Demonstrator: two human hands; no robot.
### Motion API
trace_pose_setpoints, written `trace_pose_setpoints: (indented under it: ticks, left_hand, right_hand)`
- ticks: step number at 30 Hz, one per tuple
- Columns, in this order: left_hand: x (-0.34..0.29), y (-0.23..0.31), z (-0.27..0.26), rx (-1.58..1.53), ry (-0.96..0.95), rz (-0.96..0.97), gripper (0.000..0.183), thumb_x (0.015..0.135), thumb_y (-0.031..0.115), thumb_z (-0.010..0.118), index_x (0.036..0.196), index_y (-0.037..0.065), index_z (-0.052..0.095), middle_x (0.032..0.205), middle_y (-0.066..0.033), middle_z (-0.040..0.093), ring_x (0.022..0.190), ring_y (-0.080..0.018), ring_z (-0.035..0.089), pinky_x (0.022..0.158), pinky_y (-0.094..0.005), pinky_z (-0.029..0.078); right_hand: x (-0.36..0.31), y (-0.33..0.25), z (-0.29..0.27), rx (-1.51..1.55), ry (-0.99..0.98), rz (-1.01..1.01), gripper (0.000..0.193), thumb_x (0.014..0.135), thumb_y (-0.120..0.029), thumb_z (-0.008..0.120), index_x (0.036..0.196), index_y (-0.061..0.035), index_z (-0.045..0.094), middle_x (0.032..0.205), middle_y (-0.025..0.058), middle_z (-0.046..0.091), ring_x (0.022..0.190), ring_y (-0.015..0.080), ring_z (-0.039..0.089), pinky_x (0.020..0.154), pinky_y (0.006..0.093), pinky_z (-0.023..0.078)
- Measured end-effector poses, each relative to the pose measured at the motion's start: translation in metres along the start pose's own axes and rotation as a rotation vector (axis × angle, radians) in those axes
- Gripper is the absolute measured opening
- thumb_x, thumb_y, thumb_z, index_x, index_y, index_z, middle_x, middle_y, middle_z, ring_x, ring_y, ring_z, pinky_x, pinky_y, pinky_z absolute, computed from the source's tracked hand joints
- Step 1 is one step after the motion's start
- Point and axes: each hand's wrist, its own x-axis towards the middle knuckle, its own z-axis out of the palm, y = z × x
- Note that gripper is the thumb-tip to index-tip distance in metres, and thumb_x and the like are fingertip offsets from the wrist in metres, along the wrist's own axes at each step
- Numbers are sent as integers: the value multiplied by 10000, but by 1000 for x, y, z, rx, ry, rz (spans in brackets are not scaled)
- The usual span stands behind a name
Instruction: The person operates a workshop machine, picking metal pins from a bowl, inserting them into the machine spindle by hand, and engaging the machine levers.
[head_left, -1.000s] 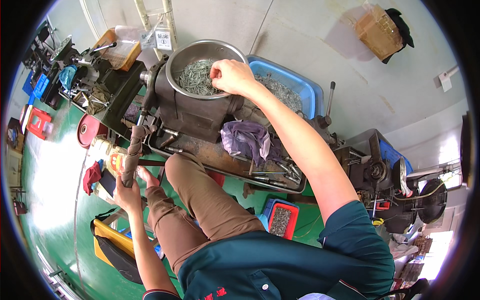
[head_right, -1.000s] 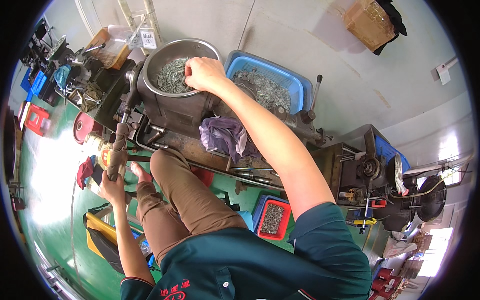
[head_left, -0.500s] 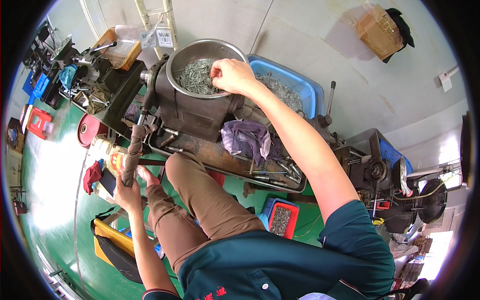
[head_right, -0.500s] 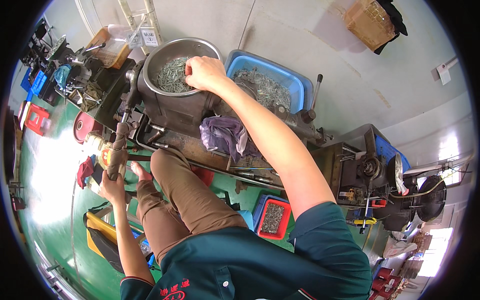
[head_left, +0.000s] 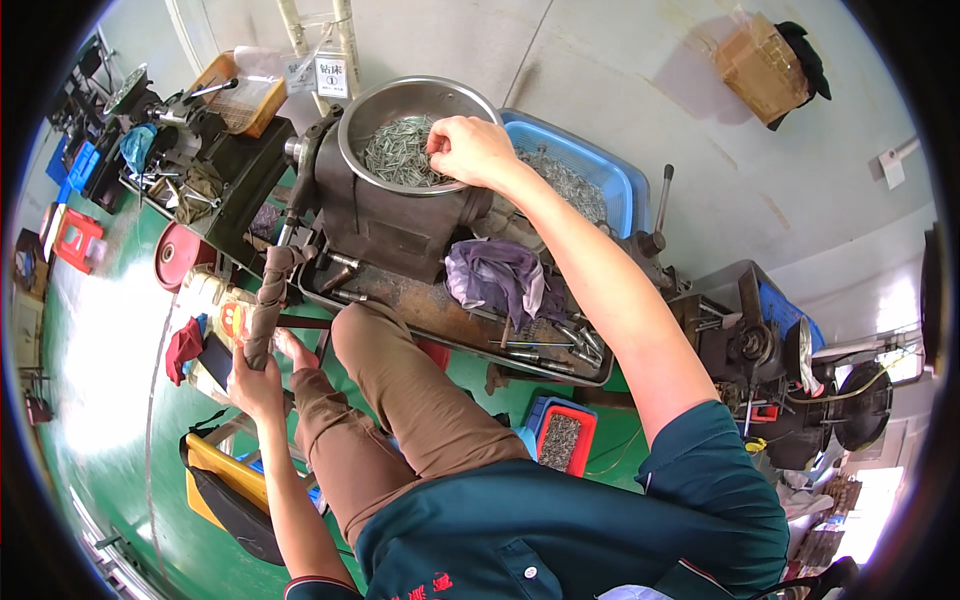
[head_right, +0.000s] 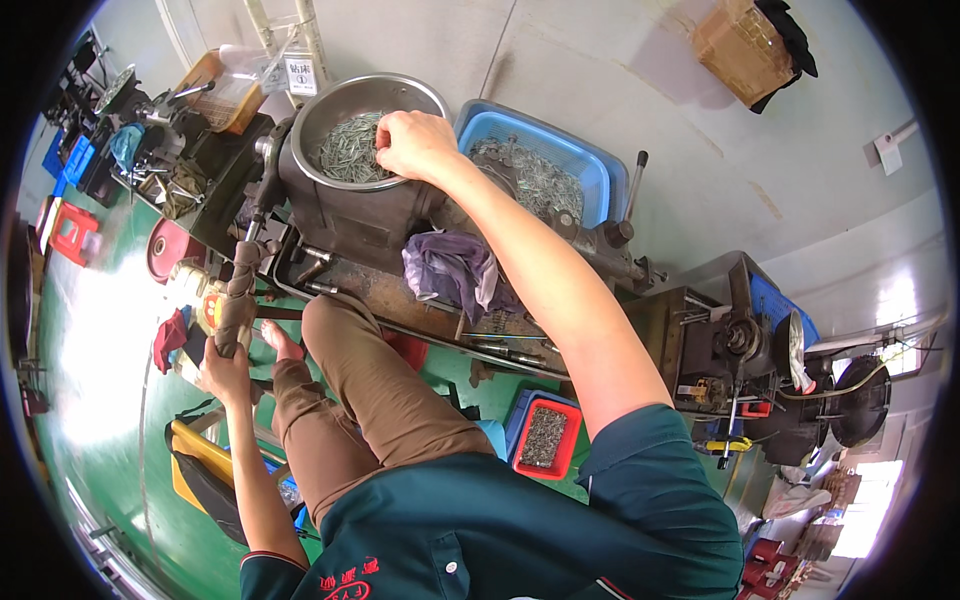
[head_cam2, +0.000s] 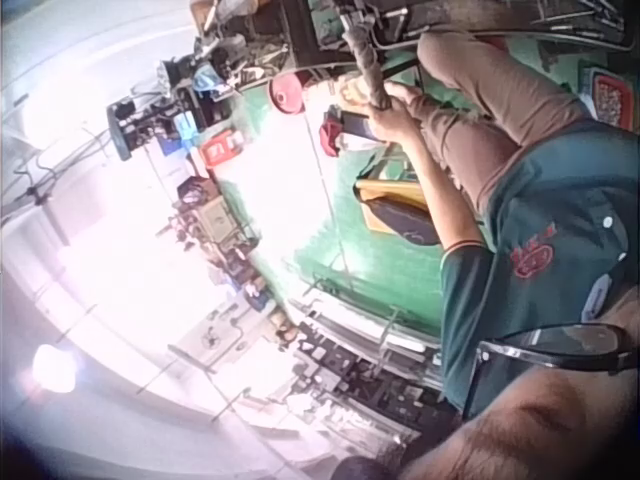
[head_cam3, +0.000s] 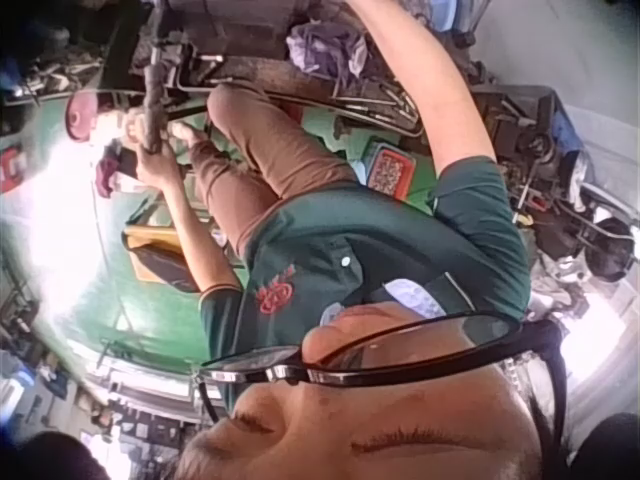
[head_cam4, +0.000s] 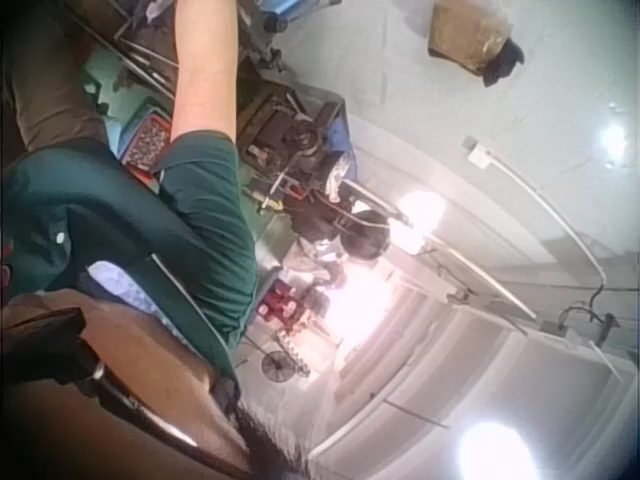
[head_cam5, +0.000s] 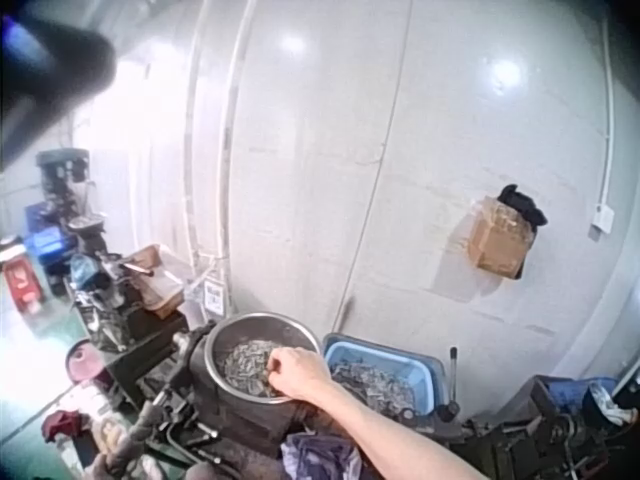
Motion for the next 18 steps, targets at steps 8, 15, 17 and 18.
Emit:
trace_pose_setpoints:
  ticks: [8, 15, 17, 18]
  left_hand:
    - [0, 2, -2, -5, 20, 1, 270, 617, 228, 563, 810, 41, 536, 663, -196, 557, 651, -372, 545, 561, -427, 418]
    - [0, 3, -3, -5, 1, 15, 326, 620, 206, 587, 908, 57, 551, 676, -199, 563, 652, -371, 545, 571, -426, 422]
    - [0, 2, -2, -17, 14, 24, 325, 619, 202, 587, 908, 56, 552, 676, -200, 563, 655, -370, 545, 572, -425, 422]
    - [1, 1, -2, -25, 3, 16, 325, 618, 200, 588, 908, 56, 552, 678, -200, 563, 657, -370, 545, 573, -424, 422]
  right_hand:
    - [0, -1, 0, 2, 13, 6, 141, 610, -184, 553, 721, -114, 604, 707, 68, 610, 728, 224, 581, 665, 335, 442]
    - [1, 0, 1, 7, 20, 14, 145, 596, -180, 563, 717, -114, 605, 700, 66, 610, 727, 222, 581, 665, 332, 441]
    - [1, 0, 1, 9, 20, 14, 146, 594, -179, 561, 717, -114, 605, 700, 67, 610, 728, 223, 580, 666, 332, 441]
    - [1, 0, 1, 11, 20, 14, 147, 592, -177, 560, 716, -114, 605, 701, 67, 610, 729, 224, 580, 667, 332, 441]
